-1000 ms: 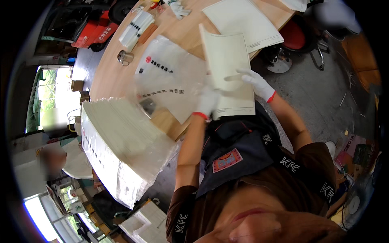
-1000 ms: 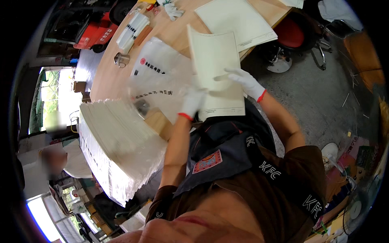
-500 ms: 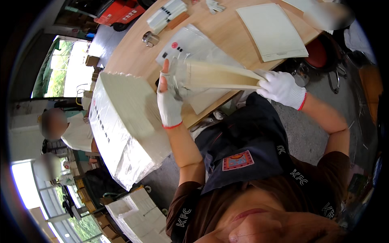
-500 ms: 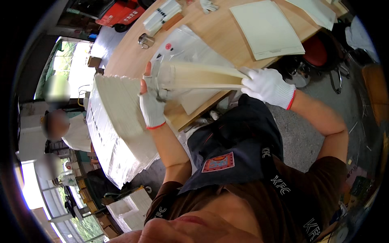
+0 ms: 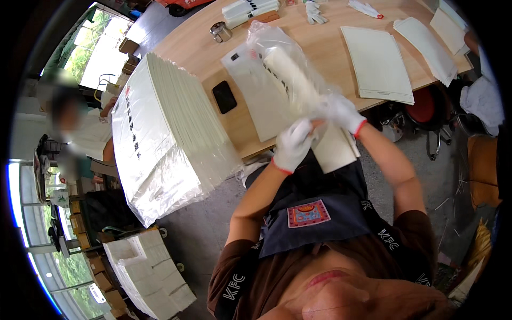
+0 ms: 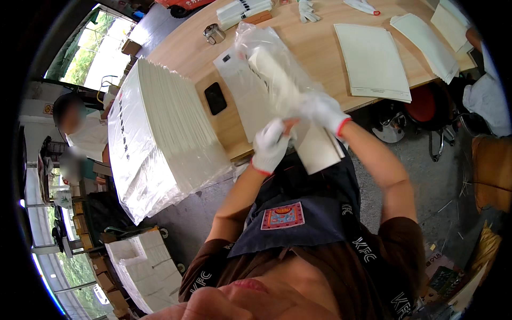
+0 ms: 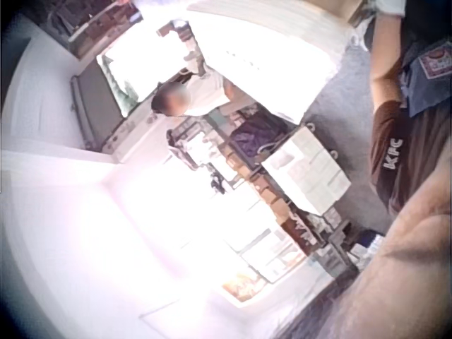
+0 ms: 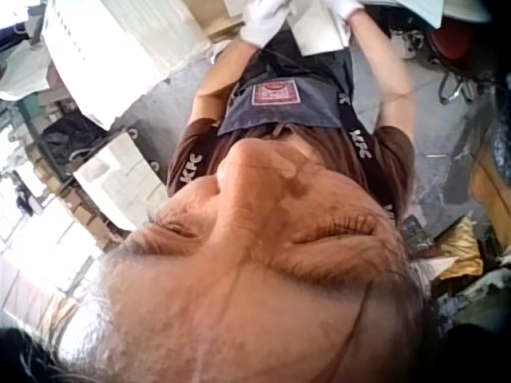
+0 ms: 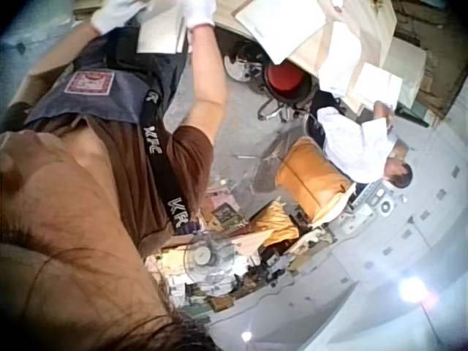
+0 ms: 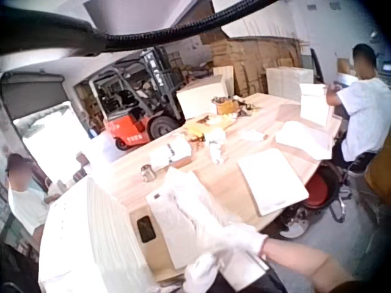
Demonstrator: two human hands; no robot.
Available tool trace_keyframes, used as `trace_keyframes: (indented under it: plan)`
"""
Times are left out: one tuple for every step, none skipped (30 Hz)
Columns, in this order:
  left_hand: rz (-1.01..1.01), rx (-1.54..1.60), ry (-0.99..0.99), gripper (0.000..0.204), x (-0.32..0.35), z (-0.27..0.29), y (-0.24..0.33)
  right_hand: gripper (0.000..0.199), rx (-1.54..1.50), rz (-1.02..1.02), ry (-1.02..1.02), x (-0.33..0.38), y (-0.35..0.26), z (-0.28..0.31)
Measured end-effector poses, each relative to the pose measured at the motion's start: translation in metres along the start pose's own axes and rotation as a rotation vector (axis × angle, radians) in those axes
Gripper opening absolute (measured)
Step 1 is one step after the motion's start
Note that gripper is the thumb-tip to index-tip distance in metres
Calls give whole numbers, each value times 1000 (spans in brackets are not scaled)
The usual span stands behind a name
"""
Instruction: The person repeatedly picks up stacks of white papers from a table, places them into a clear plastic bag, and sets the bag down. The person wears white gloves and a brown shirt with a KFC logo. The task is performed continuously throughout the clip.
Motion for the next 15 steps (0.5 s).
trace_keyframes:
  plan:
    - [14, 97, -27, 45, -24, -13, 18, 30, -158, 24, 208, 6, 21, -24]
    - [-109, -44, 50, 44, -33, -30, 34, 31, -78, 83, 335, 9, 19, -30]
    - [-176, 29, -61, 38, -39, -41, 49, 31, 5, 143, 462, 11, 17, -35]
    - [-118, -40, -150, 34, -35, -53, 46, 31, 84, 212, 579, 14, 9, -40]
    - [-70, -107, -243, 30, -30, -65, 36, 32, 165, 277, 706, 18, 2, -42]
    - [-21, 1, -144, 27, -26, -64, 22, 32, 238, 332, 838, 22, 2, -45]
    - [24, 118, -33, 24, -21, -57, 7, 34, 229, 361, 745, 36, -1, -50]
    - [107, 24, -84, 22, -16, -43, -11, 35, 221, 387, 656, 52, -7, -52]
    - [194, -67, -135, 21, -7, -34, -28, 39, 132, 366, 353, 80, -7, -54]
    - [186, -34, -141, 20, 9, -32, -36, 42, 54, 434, 426, 96, -7, -50]
    - [188, -3, -155, 18, 31, -28, -39, 46, -35, 491, 490, 108, -15, -42]
    - [192, 26, -167, 17, 53, -26, -39, 58, 112, 366, 691, 113, -22, -34]
    - [116, -19, -234, 11, 69, -25, -22, 51, 398, 311, 728, 103, -16, -33]
    - [-3, -16, -175, 10, 78, -20, -8, 37, 444, 101, 493, 95, 13, -50]
    - [-132, -15, -111, 10, 83, -14, 0, 28, 486, -101, 265, 91, 42, -67]
Point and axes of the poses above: each hand's wrist, its own x-axis away from the middle knuckle, its own z-axis out of the back of the hand, y = z × x, the point moved 2 cm from there along -x, towards the middle knuckle, and after that the axes turned 14 degrees about y, right-handed, at the moved point
